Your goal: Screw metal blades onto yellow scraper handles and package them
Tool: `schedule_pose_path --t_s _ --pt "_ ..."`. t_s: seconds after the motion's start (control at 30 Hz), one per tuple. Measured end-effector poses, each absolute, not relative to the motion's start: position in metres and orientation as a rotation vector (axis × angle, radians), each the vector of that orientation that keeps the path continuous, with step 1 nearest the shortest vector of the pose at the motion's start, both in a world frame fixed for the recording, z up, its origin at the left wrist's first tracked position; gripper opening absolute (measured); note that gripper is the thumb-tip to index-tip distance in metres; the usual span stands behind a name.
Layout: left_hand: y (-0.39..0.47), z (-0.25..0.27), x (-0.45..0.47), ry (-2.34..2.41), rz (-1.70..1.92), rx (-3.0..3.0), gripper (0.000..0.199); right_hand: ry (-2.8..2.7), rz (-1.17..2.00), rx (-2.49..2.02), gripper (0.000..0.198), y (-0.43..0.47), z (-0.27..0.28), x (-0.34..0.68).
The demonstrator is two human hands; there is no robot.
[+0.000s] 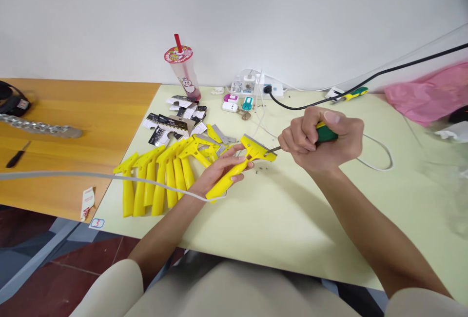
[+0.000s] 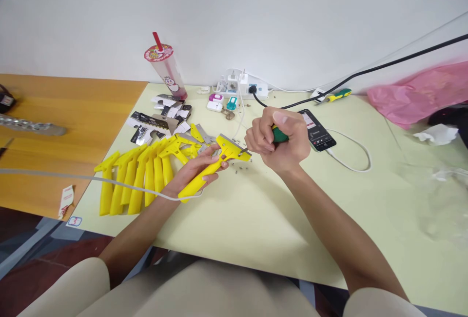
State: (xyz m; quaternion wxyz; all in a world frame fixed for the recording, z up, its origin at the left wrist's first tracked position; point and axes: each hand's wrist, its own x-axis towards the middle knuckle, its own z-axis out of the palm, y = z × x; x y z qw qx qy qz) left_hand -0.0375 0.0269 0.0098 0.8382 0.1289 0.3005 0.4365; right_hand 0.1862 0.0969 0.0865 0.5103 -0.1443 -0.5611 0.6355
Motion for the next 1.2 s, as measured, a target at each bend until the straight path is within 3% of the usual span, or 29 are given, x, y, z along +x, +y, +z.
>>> schedule_pose_path --t_s 1.2 --pt "0.0278 0.0090 -0.0352 0.666 0.957 0.344 0.040 -1.396 1.540 -0.329 0.049 0.0930 0.0810 0.1820"
